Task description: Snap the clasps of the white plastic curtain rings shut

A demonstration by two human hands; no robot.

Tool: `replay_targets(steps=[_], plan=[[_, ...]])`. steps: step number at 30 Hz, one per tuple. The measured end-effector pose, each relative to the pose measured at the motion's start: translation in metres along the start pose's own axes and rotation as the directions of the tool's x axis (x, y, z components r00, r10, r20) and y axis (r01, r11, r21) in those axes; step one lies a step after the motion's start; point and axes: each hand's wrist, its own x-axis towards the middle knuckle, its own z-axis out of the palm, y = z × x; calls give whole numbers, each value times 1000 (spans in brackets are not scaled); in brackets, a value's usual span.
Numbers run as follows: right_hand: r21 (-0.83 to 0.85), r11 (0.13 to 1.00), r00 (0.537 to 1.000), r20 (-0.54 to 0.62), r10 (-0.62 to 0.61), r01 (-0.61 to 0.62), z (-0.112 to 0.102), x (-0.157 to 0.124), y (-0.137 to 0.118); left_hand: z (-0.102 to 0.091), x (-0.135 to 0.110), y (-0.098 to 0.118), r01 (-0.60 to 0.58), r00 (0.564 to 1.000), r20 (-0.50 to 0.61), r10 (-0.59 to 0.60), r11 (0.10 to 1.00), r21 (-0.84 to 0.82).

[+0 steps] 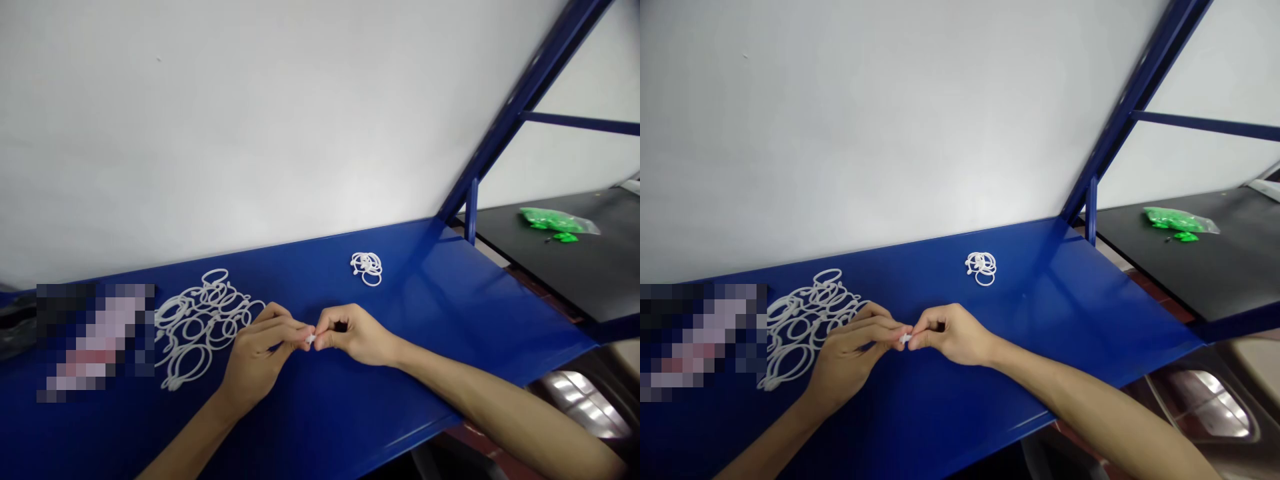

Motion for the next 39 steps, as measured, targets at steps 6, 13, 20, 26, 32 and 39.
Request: replay_targets(steps=[6,13,20,26,32,39], plan=[[18,1000,999,-31,13,-12,1,3,1,2,-4,1,-36,998,-53,40,997,70],[-158,987,997,-59,-52,42,-1,3,-3,8,-13,-3,-33,993,-111,46,993,116],[-308,940,987,-19,-163,149,-6,4,-5,10,-12,-12,108,992,-67,-108,994,-12],[-397,882,964,28,-266,255,-6,4,-3,11,-14,-20,332,937,-29,-347,916,-223],[-386,896,968,-26,-248,219,-4,3,-4,10,-15,-19,407,905,15,-425,854,-323],[-433,883,972,-59,-227,180,-5,6,3,11,-16,-18,424,902,19,-431,878,-220]])
